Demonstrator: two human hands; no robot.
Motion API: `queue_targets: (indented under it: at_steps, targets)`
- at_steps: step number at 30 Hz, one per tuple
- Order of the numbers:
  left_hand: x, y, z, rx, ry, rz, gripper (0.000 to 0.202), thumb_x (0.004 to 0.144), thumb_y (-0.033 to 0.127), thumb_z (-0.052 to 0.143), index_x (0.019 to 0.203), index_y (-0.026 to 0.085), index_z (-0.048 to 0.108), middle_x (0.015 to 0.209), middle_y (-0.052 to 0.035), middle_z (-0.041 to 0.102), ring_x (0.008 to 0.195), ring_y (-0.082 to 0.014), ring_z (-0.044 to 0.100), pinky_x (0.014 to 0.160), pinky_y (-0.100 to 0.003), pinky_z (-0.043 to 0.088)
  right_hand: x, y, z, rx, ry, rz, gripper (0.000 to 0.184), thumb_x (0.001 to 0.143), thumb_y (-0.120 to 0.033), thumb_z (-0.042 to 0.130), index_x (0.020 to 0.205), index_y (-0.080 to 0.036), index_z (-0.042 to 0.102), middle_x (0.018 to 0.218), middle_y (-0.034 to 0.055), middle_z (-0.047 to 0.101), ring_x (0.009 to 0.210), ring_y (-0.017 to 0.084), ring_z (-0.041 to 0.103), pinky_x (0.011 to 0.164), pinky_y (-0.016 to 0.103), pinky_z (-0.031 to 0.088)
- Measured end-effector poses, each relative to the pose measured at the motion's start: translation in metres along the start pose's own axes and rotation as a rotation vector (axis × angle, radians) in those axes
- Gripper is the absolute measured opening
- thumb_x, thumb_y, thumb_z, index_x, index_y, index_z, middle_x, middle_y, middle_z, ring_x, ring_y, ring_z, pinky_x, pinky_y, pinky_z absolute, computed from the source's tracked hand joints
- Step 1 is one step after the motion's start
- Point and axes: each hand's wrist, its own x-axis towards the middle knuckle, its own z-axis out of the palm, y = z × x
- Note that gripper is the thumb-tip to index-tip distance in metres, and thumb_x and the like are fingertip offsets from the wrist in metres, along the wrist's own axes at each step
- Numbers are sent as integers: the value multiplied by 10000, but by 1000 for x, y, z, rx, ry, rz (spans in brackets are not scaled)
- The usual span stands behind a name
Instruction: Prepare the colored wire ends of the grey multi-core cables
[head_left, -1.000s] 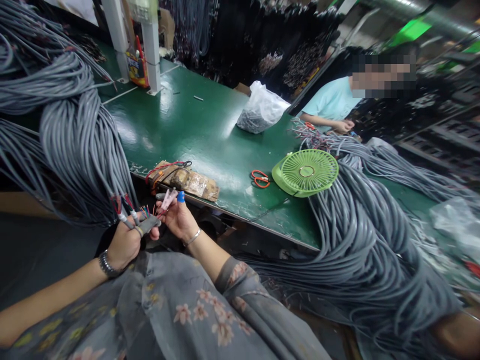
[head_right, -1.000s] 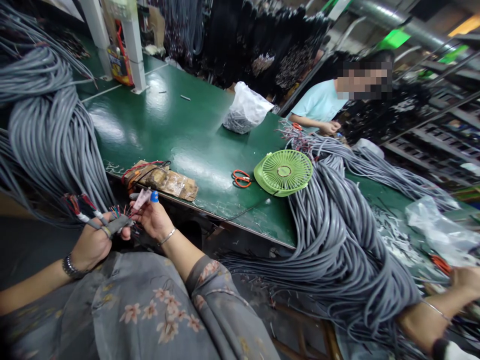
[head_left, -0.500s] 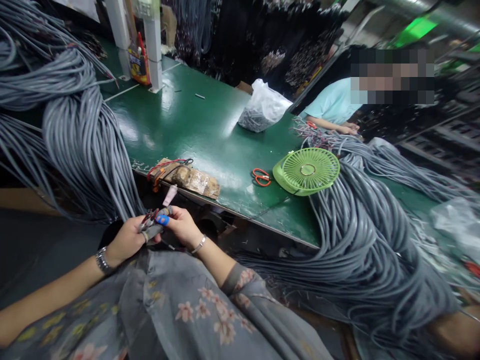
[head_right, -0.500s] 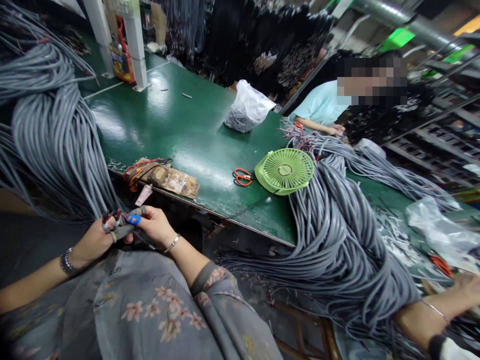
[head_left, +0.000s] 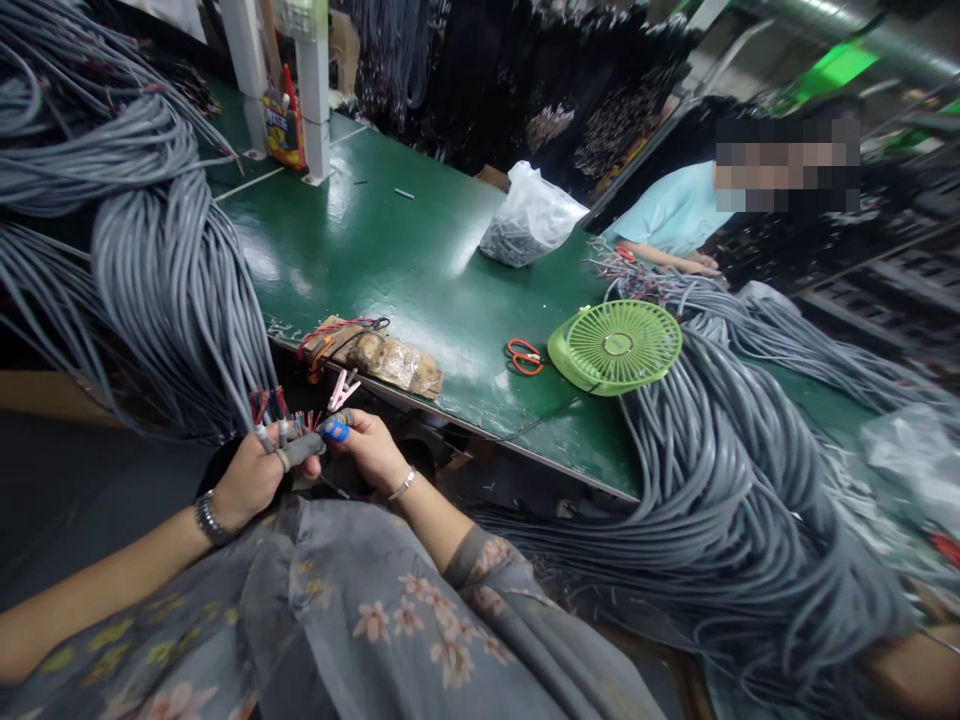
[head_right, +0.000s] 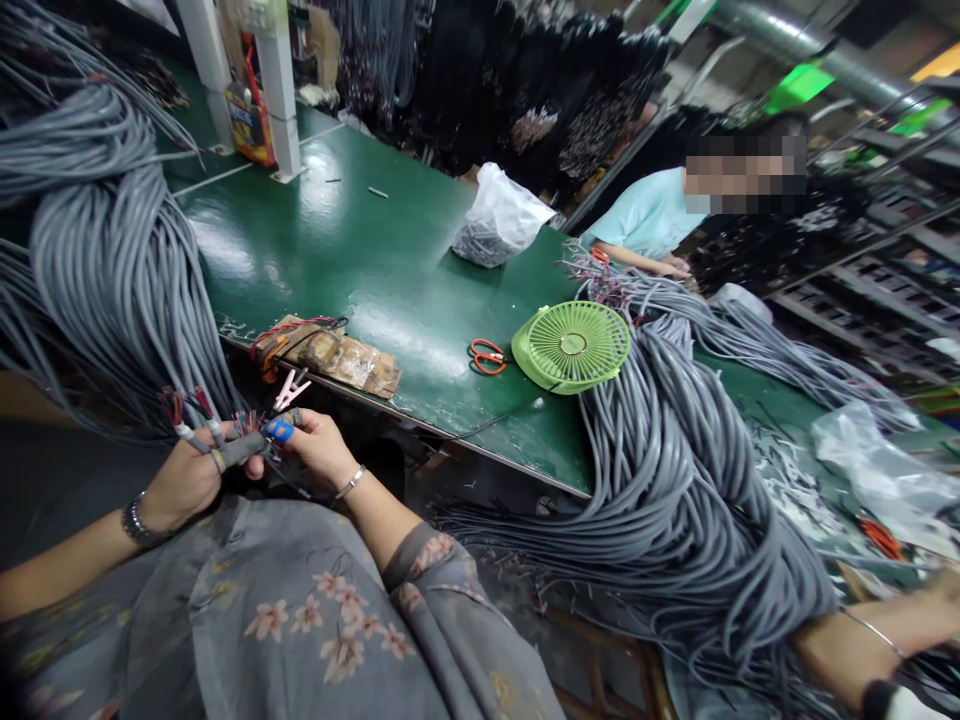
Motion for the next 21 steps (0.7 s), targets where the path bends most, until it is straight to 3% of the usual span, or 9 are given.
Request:
queue_targets:
  at_steps: [7, 13, 17, 21]
  targets:
    - [4, 22, 13, -155, 27, -30, 294, 564, 412, 772, 520, 149, 647, 478, -42, 606, 458, -138, 539, 489, -258, 453, 25, -6, -8, 214, 78, 123, 481, 831, -631, 649, 788, -152, 650, 665, 1, 610, 534, 90, 475, 513, 223, 441]
    - [9, 25, 22, -166, 54, -68, 262, 538, 398, 765, 562, 154, 670, 468, -27, 607, 448, -134, 535, 485, -249, 462, 35, -4, 1, 59, 218, -173, 484, 816, -635, 664, 674, -174, 641, 582, -14, 559, 540, 103, 455, 546, 230, 402]
    - [12, 23, 23, -149, 62, -48, 268, 536, 397, 756, 515, 155, 643, 464, -34, 614, 443, -135, 543, 486, -246, 461, 38, -7, 8, 262, 163, 8, 515, 816, -685, 641, 743, -175, 650, 622, -2, 584, 559, 121, 492, 563, 250, 443]
    - [13, 17, 22, -150, 48, -37, 269, 551, 394, 755, 514, 155, 638, 467, -32, 614, 441, -134, 541, 477, -243, 457, 40, -14, 14, 445, 160, 93, 437, 827, -592, 701, 750, -168, 635, 649, -4, 588, 582, 120, 509, 611, 259, 485]
